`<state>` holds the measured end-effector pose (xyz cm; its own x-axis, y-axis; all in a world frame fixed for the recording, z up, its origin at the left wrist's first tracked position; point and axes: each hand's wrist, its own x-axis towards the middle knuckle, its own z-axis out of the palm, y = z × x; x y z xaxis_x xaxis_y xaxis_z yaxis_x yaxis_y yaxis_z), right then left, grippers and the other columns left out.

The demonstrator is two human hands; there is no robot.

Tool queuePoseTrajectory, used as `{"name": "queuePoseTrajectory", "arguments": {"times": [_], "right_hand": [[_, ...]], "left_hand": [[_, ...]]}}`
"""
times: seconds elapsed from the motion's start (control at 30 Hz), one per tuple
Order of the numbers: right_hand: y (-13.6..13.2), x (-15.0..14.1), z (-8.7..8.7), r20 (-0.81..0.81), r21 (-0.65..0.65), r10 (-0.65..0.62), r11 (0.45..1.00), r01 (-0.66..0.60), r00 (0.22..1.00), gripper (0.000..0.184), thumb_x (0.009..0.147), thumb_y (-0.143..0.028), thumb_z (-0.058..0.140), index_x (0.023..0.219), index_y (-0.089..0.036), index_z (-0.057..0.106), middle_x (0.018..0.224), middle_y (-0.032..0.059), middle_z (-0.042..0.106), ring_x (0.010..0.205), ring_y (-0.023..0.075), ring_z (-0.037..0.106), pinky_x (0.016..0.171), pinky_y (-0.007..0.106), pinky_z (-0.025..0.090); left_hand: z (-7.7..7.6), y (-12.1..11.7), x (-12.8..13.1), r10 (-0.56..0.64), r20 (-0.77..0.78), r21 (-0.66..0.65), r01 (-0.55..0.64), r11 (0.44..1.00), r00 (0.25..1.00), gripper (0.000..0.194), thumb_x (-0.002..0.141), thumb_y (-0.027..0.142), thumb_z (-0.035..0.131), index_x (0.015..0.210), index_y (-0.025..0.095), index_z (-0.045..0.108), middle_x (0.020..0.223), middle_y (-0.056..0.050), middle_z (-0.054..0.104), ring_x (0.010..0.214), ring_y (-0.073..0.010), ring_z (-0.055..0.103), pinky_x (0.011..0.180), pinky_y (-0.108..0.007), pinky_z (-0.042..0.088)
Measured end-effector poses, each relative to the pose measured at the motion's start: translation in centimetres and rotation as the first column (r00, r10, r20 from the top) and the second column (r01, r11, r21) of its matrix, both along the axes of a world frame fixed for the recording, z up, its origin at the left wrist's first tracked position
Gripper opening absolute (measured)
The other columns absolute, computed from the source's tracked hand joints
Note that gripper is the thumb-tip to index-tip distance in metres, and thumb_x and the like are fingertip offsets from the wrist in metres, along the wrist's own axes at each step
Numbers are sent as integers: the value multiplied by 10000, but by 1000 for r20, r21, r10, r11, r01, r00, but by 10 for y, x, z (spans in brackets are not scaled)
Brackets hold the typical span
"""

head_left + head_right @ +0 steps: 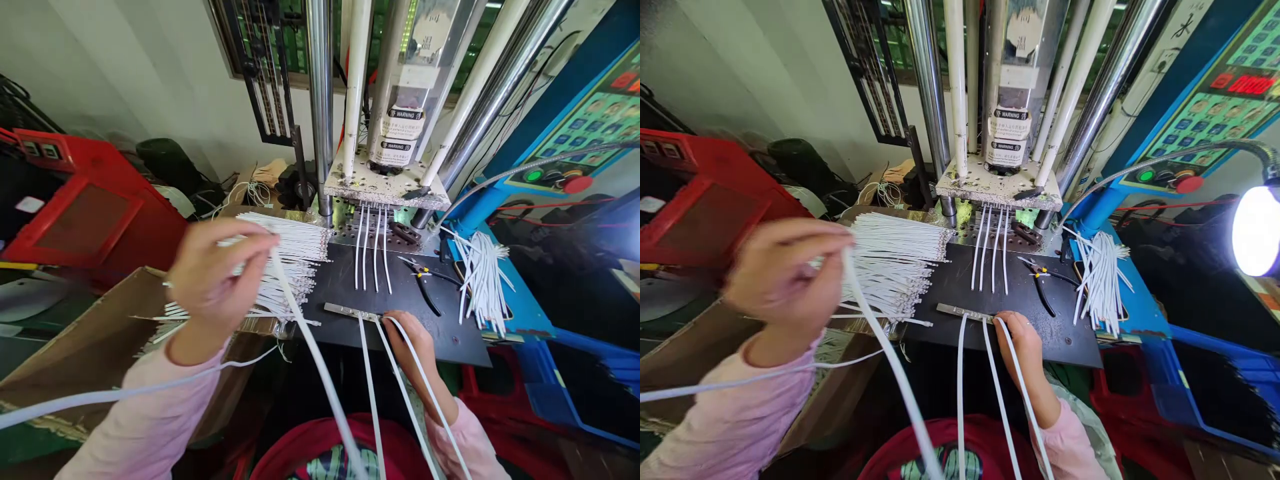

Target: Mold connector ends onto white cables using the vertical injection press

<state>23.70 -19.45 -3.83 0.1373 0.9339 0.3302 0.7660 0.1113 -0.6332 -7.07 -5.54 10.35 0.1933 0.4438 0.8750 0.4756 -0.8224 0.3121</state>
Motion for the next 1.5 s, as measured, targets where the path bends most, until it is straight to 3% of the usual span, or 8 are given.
{"name": "queuePoseTrajectory", "arguments": {"times": [0.07, 0.17, 0.37, 0.63, 0.9, 1.2, 1.33, 1.5], "right_hand": [[-1, -2, 0, 71, 19, 14, 1000, -16, 997, 186, 1006, -270, 469, 1002, -242, 653, 1012, 68, 724, 964, 240, 680, 868, 389, 540], [-4, -4, -3, 143, 51, 10, 999, -17, 990, 172, 1000, -246, 480, 1046, -226, 644, 1047, 71, 720, 976, 246, 673, 854, 393, 525], [0, 6, 0, 93, 0, 72, 997, -73, 993, 139, 983, -259, 520, 1030, -239, 649, 1062, 56, 730, 1000, 236, 681, 879, 390, 532], [17, 73, 19, 4, 10, -66, 998, 66, 998, 249, 952, -399, 557, 1075, -235, 698, 1044, 67, 743, 955, 232, 707, 883, 380, 556], [64, 133, 22, 277, -5, -169, 984, 178, 946, 281, 949, -302, 476, 1020, -183, 721, 1000, 107, 713, 912, 241, 669, 820, 373, 516], [67, 105, 36, 558, -322, -121, 880, 348, 821, 200, 948, -377, 579, 968, -184, 628, 854, 102, 714, 731, 250, 691, 622, 317, 435], [58, 93, 54, 584, -289, -154, 878, 381, 797, 156, 964, -274, 489, 1010, -183, 608, 829, 140, 723, 728, 287, 697, 629, 352, 439], [57, 123, 95, 443, -185, -218, 927, 327, 870, 159, 890, -314, 519, 807, -227, 623, 683, 65, 673, 602, 247, 631, 559, 331, 398]], "left_hand": [[-27, -8, 27, -121, -16, -46, 121, 992, 992, 214, 910, 129, 648, 1040, 288, 708, 987, 33, 727, 913, -152, 686, 809, -346, 597], [-70, -22, 58, -291, -63, -380, 247, 891, 955, 137, 956, 185, 595, 965, 217, 729, 925, -29, 751, 879, -159, 691, 808, -326, 575], [-123, -31, 76, -408, -102, -674, 239, 699, 907, 165, 962, 224, 583, 922, 205, 742, 907, -39, 763, 865, -178, 672, 826, -335, 513], [-120, -33, 77, -441, -321, -588, 189, 787, 838, 202, 1005, 210, 490, 991, 192, 691, 959, -45, 737, 904, -198, 615, 855, -371, 439], [-125, -32, 82, -417, -375, -550, 164, 819, 828, 205, 1004, 151, 449, 990, 183, 651, 977, -57, 653, 928, -196, 563, 854, -351, 443], [-121, -29, 83, -436, -370, -581, 161, 798, 821, 213, 990, 145, 447, 967, 214, 647, 948, -35, 665, 906, -194, 575, 844, -351, 463], [-120, -29, 85, -431, -362, -576, 165, 800, 827, 207, 987, 160, 456, 953, 220, 651, 924, -32, 672, 881, -196, 584, 826, -346, 469], [-121, -27, 85, -431, -358, -583, 163, 796, 828, 208, 988, 161, 456, 951, 219, 652, 921, -29, 671, 877, -196, 583, 824, -345, 466]]}}
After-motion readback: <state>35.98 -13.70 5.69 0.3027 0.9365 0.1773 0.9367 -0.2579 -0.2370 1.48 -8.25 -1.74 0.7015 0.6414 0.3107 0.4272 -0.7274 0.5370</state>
